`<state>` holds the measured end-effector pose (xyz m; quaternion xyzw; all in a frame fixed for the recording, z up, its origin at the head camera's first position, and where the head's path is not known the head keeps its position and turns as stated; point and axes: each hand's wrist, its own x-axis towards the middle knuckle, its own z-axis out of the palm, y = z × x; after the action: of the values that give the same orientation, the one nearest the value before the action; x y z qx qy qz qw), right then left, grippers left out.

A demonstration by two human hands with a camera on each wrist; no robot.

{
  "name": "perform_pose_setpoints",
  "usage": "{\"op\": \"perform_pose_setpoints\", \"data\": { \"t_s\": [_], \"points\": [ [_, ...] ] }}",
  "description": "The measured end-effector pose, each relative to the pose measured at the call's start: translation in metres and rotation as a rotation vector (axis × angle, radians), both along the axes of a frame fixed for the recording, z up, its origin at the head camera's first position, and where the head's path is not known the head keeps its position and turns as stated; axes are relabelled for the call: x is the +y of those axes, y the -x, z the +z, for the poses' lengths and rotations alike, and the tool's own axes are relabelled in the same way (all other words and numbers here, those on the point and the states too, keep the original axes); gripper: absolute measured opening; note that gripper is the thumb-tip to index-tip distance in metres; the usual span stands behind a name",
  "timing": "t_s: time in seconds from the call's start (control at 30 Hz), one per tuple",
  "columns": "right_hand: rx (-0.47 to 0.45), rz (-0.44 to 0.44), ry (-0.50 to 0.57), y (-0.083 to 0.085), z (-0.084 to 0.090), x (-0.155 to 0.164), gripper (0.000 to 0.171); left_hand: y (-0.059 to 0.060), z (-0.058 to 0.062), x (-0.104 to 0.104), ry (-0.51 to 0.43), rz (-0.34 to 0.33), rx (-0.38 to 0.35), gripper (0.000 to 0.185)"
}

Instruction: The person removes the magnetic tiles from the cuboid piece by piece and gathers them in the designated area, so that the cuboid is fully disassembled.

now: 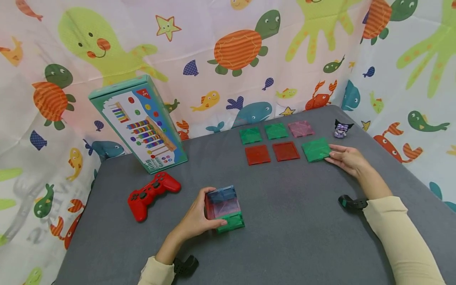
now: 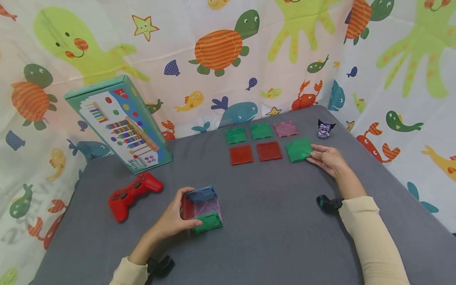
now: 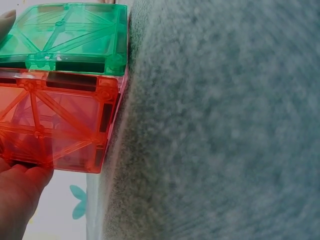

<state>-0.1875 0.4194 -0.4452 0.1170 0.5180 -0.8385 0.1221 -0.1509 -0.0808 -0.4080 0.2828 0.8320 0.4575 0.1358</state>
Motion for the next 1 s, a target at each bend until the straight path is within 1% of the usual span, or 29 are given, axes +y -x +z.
{"op": "perform_pose_setpoints", "data": {
  "t_s": [0.1,0.3,0.37,0.43,0.53,0.63,0.7,0.77,0.87,0.93,1.0],
  "points": [
    [-0.015,0.014,-0.051,0.004,-0.001,-0.002,0.071,0.000,-0.001,-0.001,0.003,0.004,-0.020,0.082],
    [-0.018,0.048,-0.154,0.013,0.002,-0.006,0.064,0.002,-0.001,-0.002,-0.004,0.012,-0.020,0.082],
    [-0.015,0.053,-0.193,0.016,0.002,-0.007,0.063,0.005,-0.010,-0.005,-0.007,0.017,-0.012,0.083],
    [-0.013,0.046,-0.254,0.016,0.003,-0.009,0.062,0.007,-0.015,-0.006,-0.001,0.024,-0.012,0.084],
    [0.019,0.021,-0.406,0.014,0.003,-0.013,0.059,0.007,-0.015,-0.006,0.005,0.030,-0.010,0.084],
    [0.046,0.004,-0.583,0.010,0.002,-0.015,0.055,0.001,0.000,-0.002,0.014,0.021,-0.026,0.081],
    [0.064,0.003,-0.648,0.009,0.001,-0.017,0.053,0.000,0.001,-0.001,0.014,0.014,-0.033,0.080],
    [0.078,0.014,-0.670,0.008,0.001,-0.018,0.052,0.002,-0.003,-0.002,0.011,0.012,-0.040,0.081],
    [0.087,0.037,-0.667,0.007,0.001,-0.020,0.052,0.008,-0.016,-0.005,0.009,0.012,-0.036,0.085],
    [0.095,0.051,-0.709,0.005,0.001,-0.021,0.052,0.012,-0.023,-0.007,0.009,0.011,-0.023,0.086],
    [0.120,0.047,-0.792,0.001,0.003,-0.025,0.052,0.015,-0.029,-0.009,0.008,0.010,-0.011,0.087]
  ]
}}
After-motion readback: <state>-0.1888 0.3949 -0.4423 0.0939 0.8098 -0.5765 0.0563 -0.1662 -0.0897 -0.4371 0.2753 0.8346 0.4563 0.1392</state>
